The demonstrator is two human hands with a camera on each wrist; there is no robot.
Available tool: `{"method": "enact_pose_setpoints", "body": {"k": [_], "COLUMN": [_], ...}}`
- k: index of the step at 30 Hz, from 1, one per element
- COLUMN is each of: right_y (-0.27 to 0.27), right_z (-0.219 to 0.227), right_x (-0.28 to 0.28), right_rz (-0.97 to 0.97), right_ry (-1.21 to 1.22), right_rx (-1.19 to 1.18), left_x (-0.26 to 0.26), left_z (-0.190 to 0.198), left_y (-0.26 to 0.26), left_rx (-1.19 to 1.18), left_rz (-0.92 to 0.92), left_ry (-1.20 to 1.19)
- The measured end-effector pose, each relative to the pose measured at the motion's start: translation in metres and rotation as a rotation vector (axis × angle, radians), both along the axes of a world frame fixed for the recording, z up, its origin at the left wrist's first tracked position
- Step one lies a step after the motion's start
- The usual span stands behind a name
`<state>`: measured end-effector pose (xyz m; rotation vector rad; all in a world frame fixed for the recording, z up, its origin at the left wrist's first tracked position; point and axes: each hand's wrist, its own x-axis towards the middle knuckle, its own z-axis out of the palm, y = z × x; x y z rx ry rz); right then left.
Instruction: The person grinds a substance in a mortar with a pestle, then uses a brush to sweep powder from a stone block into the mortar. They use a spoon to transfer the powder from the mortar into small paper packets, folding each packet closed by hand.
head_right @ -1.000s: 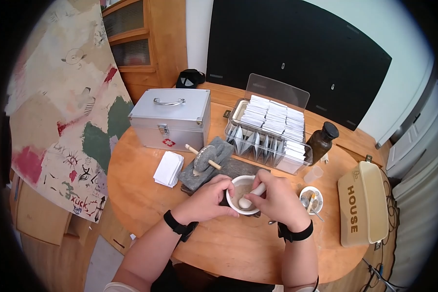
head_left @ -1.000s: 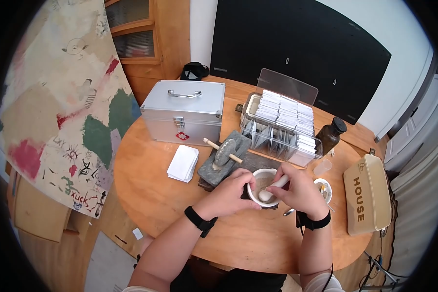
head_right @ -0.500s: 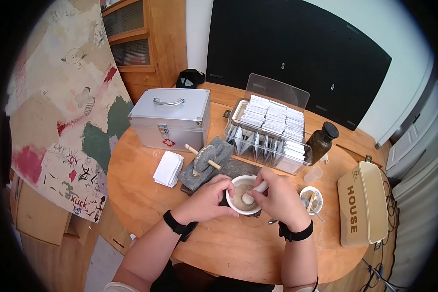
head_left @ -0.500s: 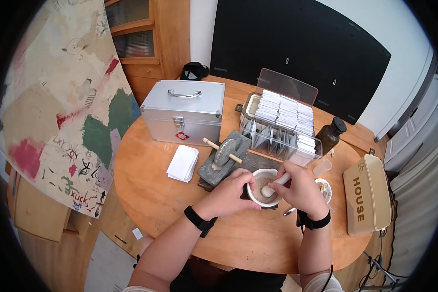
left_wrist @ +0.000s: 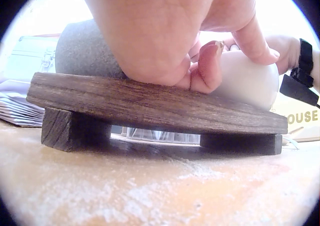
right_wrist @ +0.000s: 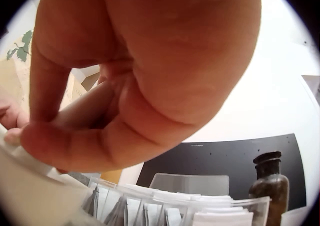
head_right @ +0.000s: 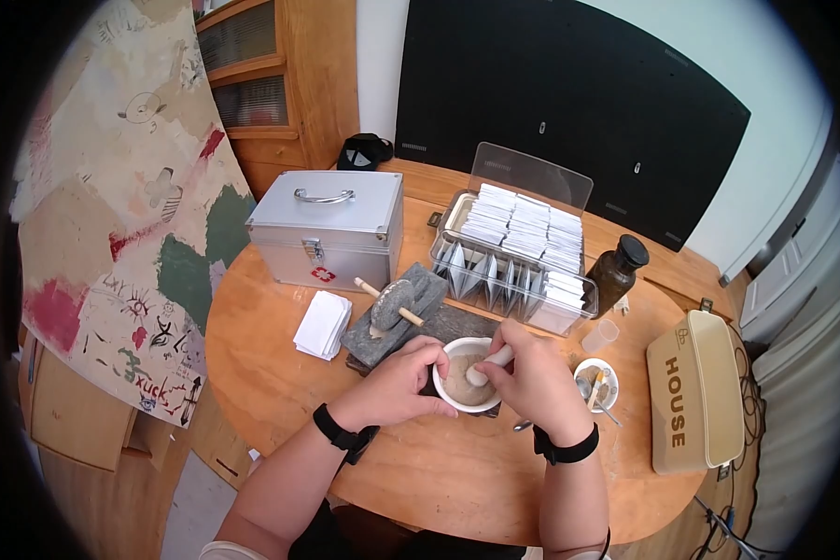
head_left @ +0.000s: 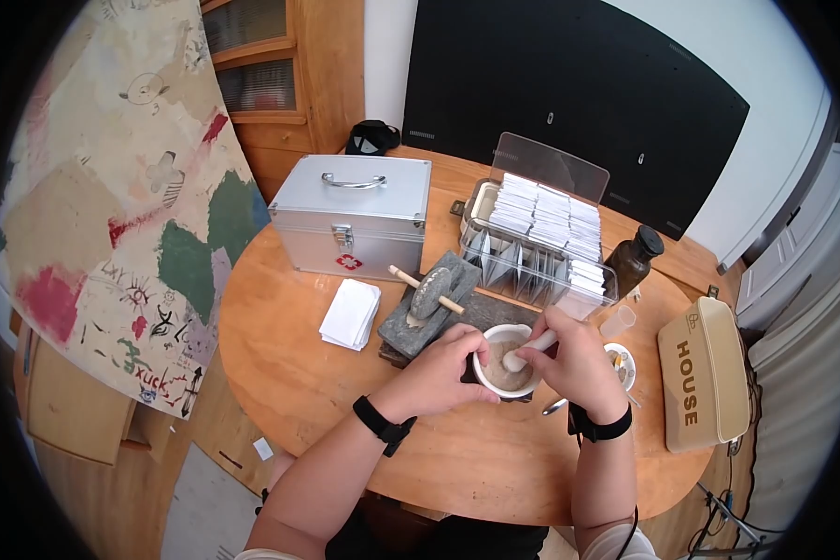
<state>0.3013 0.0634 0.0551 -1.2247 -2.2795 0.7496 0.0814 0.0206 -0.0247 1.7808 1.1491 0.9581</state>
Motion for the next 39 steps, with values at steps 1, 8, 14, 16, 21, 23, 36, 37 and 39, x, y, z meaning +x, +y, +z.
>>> {"method": "enact_pose_setpoints", "body": {"k": [1,8,14,16,21,23,36,37,39], "right_y": [0.002,-0.003,0.003,0.003,-0.001,-0.004,-0.001,-0.003,-0.003], "right_z": [-0.006,-0.008,-0.003,-0.008,-0.015,-0.007,-0.015,-0.011,-0.008], "right_x": [-0.002,-0.012,0.004,-0.001,-0.013,-0.013,-0.013,-0.014,-0.012], "right_rz": [-0.03,0.096,-0.029,-0.055,0.018,0.058,0.02,0.056,0.096], "right_ry": [0.033,0.113,-0.019,0.024,0.145,0.104,0.159,0.149,0.137], "right_rx": [0.088,0.024,0.014,0.068,0.096,0.003,0.099,0.056,0.014], "left_x": [0.0,0.0,0.0,0.0,-0.001,-0.001,0.003,0.003,0.003], "left_z": [0.0,-0.001,-0.001,0.001,0.003,0.003,-0.005,-0.004,-0.003], "left_y": [0.0,0.0,0.0,0.0,0.0,0.0,0.001,0.001,0.0], "left_rx": [-0.002,0.001,0.014,-0.003,-0.025,-0.059,0.075,0.067,0.054], "left_rz": [0.002,0.0,0.003,0.003,-0.005,-0.009,0.012,0.016,0.023], "left_ry": [0.001,-0.011,-0.003,0.011,-0.004,-0.01,-0.011,-0.009,-0.008]}}
